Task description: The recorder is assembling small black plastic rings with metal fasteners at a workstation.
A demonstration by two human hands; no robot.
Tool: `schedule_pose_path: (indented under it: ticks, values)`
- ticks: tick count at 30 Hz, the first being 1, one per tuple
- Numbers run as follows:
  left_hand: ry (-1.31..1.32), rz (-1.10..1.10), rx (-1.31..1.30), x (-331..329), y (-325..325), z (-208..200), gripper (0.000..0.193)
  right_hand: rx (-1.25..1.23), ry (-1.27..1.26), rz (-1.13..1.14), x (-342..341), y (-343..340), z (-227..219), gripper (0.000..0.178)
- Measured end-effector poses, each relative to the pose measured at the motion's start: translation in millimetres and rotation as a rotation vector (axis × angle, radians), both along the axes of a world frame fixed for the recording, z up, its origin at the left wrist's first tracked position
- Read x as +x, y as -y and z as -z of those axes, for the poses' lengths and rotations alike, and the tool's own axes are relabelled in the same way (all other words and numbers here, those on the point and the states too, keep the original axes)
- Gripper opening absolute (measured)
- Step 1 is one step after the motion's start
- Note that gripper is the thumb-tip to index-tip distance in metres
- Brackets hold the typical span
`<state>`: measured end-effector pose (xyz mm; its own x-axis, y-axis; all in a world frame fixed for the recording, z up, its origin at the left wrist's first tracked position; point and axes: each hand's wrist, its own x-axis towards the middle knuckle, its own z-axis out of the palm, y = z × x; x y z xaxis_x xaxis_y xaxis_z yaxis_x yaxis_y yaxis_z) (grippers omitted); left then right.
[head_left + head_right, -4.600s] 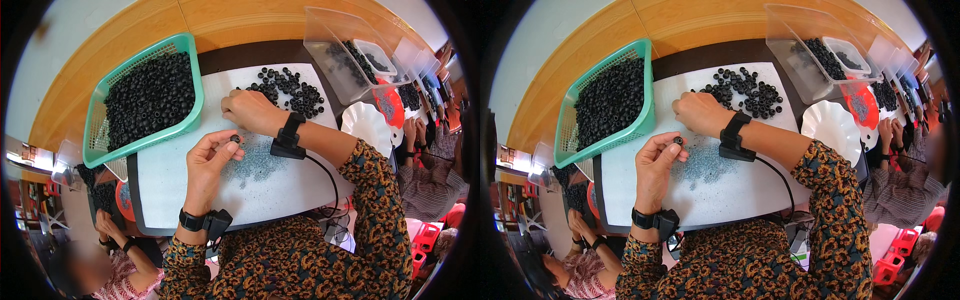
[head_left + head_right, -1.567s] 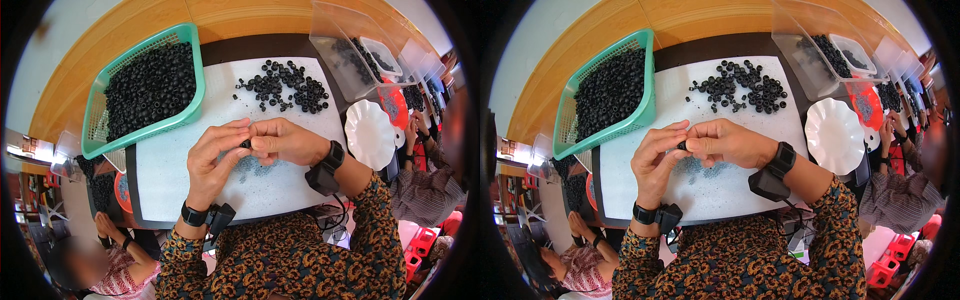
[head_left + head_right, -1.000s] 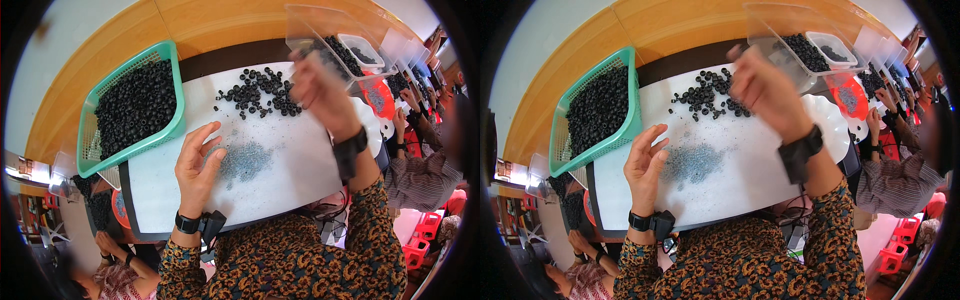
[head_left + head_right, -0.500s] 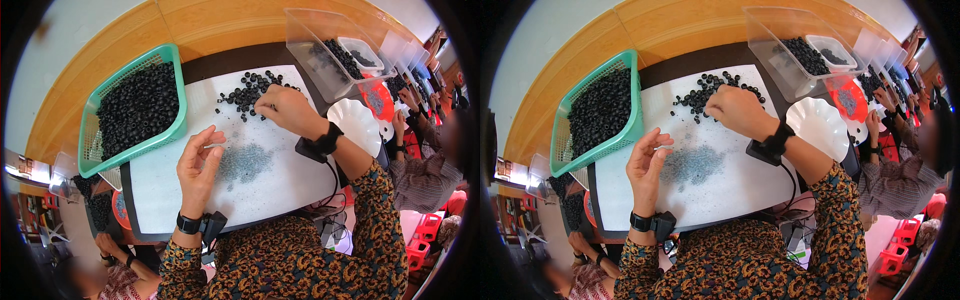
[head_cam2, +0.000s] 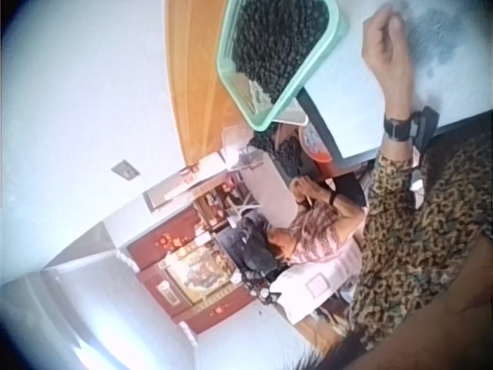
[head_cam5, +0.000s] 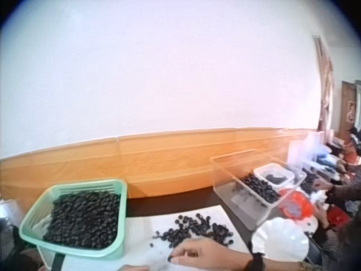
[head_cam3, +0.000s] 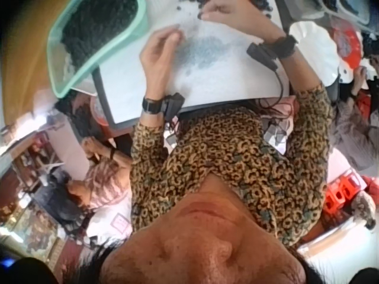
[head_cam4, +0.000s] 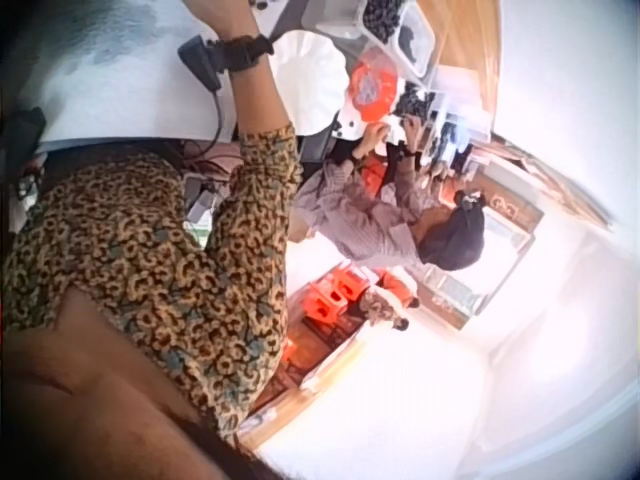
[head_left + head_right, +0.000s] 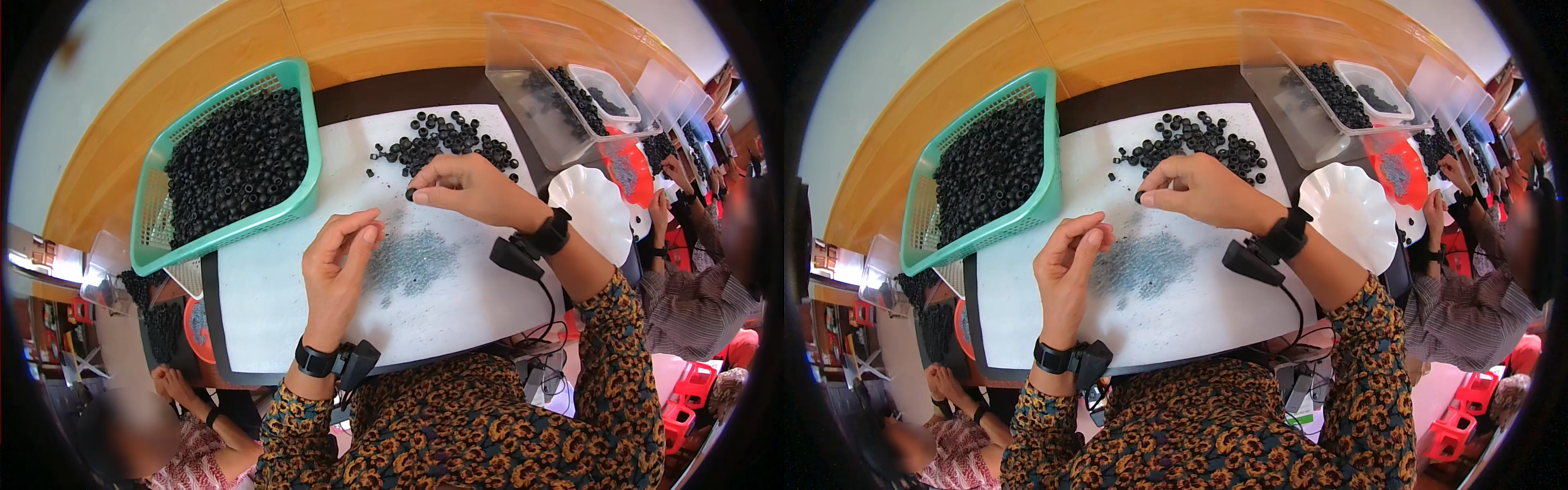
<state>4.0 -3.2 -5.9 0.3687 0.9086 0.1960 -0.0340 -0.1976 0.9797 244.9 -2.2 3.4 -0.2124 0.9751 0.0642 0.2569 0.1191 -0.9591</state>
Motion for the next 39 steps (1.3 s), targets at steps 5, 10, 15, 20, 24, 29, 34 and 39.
schedule_pose_path:
  ticks: [5, 10, 15, 20, 24, 29, 34, 39]
  values:
    - [0.025, 0.048, 0.052, 5.3, 0.5, -2.4, 0.022, -0.306, -0.27, -0.091, -21.7, 17.6, -17.3, 0.025]
    - [0.019, 0.048, 0.067, 2.2, 1.8, -5.7, 0.022, -0.332, -0.532, -0.095, -36.9, 20.8, -5.9, 0.022]
    - [0.022, 0.058, 0.089, 2.5, 1.2, -4.5, 0.021, -0.31, -0.627, -0.078, -42.7, 22.9, -1.0, 0.018]
    - [0.113, 0.071, -0.016, 4.8, 2.5, -4.6, 0.02, -0.252, -0.615, -0.053, -43.9, 22.4, -1.0, 0.018]
    - [0.104, 0.077, -0.007, 6.6, 2.0, -3.7, 0.021, -0.285, -0.592, -0.017, -44.0, 22.6, -1.8, 0.019]
    - [0.075, 0.035, -0.03, 4.2, 1.7, -0.1, 0.021, -0.095, -0.334, 0.135, -27.6, 9.0, -8.7, 0.014]
    - [0.116, -0.095, -0.113, 2.4, -0.7, -3.6, 0.02, 0.169, 0.224, 0.302, 2.0, -2.1, -16.0, 0.013]
    - [0.14, -0.104, -0.138, 0.4, -2.6, -2.3, 0.022, 0.406, 0.481, 0.15, 5.3, -2.1, 5.5, 0.011]
